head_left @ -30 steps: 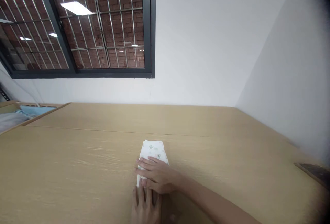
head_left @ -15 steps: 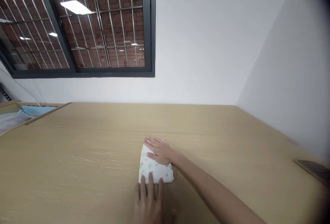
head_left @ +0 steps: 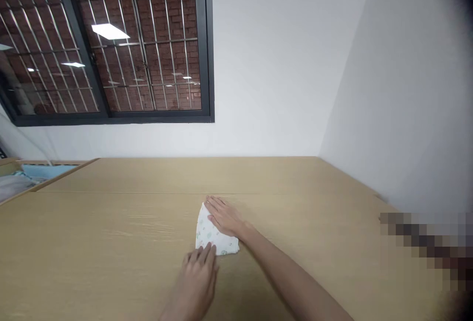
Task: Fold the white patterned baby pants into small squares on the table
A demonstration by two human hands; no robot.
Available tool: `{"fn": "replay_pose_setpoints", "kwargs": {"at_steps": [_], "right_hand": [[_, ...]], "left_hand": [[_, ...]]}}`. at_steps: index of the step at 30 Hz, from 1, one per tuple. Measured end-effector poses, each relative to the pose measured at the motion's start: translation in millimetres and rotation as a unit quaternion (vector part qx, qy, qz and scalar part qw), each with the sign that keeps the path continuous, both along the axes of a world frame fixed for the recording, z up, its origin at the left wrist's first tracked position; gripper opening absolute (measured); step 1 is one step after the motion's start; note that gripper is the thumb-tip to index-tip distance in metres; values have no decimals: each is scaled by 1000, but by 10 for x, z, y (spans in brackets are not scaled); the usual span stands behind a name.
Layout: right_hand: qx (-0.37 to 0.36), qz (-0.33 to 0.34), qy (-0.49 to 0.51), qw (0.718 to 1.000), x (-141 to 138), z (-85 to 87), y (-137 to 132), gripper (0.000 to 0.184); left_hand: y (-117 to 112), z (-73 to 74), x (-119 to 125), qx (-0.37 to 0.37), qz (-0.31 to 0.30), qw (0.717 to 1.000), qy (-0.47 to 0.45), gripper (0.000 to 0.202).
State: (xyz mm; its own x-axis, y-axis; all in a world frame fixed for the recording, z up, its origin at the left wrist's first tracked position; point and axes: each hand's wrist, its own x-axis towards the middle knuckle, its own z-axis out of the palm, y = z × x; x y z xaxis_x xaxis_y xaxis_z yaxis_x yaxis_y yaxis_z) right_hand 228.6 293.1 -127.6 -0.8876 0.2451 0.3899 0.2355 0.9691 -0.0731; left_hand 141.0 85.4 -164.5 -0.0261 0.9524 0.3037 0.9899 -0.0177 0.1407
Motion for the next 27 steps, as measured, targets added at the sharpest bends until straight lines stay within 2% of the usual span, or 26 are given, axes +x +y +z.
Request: {"fn": "replay_pose_setpoints", "kwargs": {"at_steps": [2,4,8,12,16,19,23,27], "right_hand": [[-8,-42,36,998,116,63,-151,43],[-42,-79,57,994,260,118,-315,36],[-123,-72,13,990,555,199,-602,31],[-149,-53,-58,986,806,236,-772,45],[-167,-44,-88,981,999,234,-832,68],[-180,-41,-87,979,1092,257,-851,73],[-203,-56,-71,975,1146,290,-824,73],[-211,-64,-21,975,1164,204,-683,52]], "left_hand": [[-24,136,-129,7,-12,999,-31,40],[-36,192,-264,16,-23,999,-39,30],[-32,172,-452,23,-71,997,-26,25],[-7,158,-521,23,-113,993,-28,27],[10,171,-545,9,-122,991,-48,36],[26,209,-548,-1,-118,990,-81,34],[113,311,-552,-17,-104,985,-140,35],[187,419,-588,-31,-87,978,-189,40]]}}
